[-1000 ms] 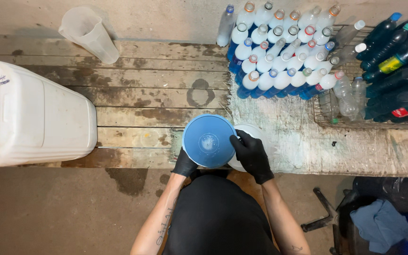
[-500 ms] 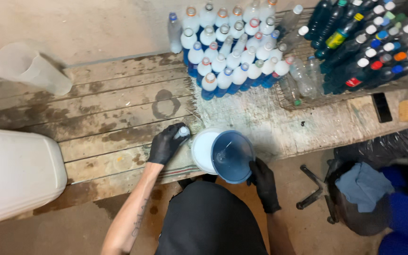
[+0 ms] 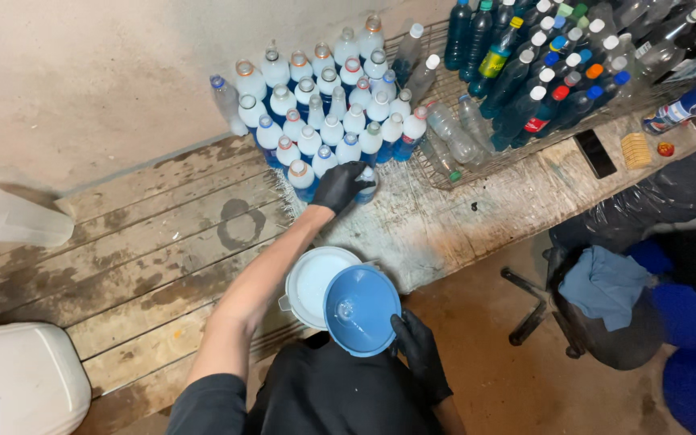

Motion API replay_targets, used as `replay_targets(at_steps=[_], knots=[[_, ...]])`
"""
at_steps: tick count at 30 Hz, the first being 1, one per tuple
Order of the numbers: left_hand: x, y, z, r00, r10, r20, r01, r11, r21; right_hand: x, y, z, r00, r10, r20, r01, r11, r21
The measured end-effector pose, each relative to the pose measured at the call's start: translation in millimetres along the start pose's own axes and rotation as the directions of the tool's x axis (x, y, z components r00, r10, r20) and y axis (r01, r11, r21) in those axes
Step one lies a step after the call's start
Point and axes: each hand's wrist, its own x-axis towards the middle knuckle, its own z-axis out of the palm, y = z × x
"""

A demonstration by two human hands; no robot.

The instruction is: The person fills bottles with blue liquid from a jug using a funnel and a measuring cup.

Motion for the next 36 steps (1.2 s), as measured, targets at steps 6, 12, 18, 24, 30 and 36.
replay_targets(at_steps=[6, 12, 18, 24, 30, 36], knots=[[60.6, -16.0, 64.5, 0.999, 0.032, -0.035, -0.030, 0.997, 0.066, 3.7, 14.4, 1.0, 1.000, 0.022, 0.003, -0.022, 0.998, 0.052], [79.0, -23.3, 87.2, 0.997, -0.062, -0.044, 0.065, 0.995, 0.070, 6.3, -14.7, 2.3, 0.983, 0.182, -0.005, -0.182, 0.980, -0.077], [66.0, 13.3, -17.1, 0.975, 0.069, -0.211, -0.092, 0.991, -0.100, 38.3, 70.0, -7.2, 0.948, 0.314, -0.050, -0.317, 0.920, -0.230], [97.7, -104.5, -142.9, 0.682, -0.042, -0.730, 0.076, 0.997, 0.014, 38.8, 77.8, -5.4, 0.918, 0.391, -0.065, -0.396, 0.914, -0.086], [98.2, -240.6, -166.9, 0.775, -0.284, -0.565, 0.530, 0.780, 0.334, 45.7, 88.5, -5.5, 0.810, 0.576, -0.106, -0.584, 0.808, -0.073], [43.0, -273.9, -140.0, 0.805, -0.358, -0.473, 0.552, 0.746, 0.373, 38.2, 56.5, -5.1, 0.855, 0.500, -0.141, -0.515, 0.851, -0.105]])
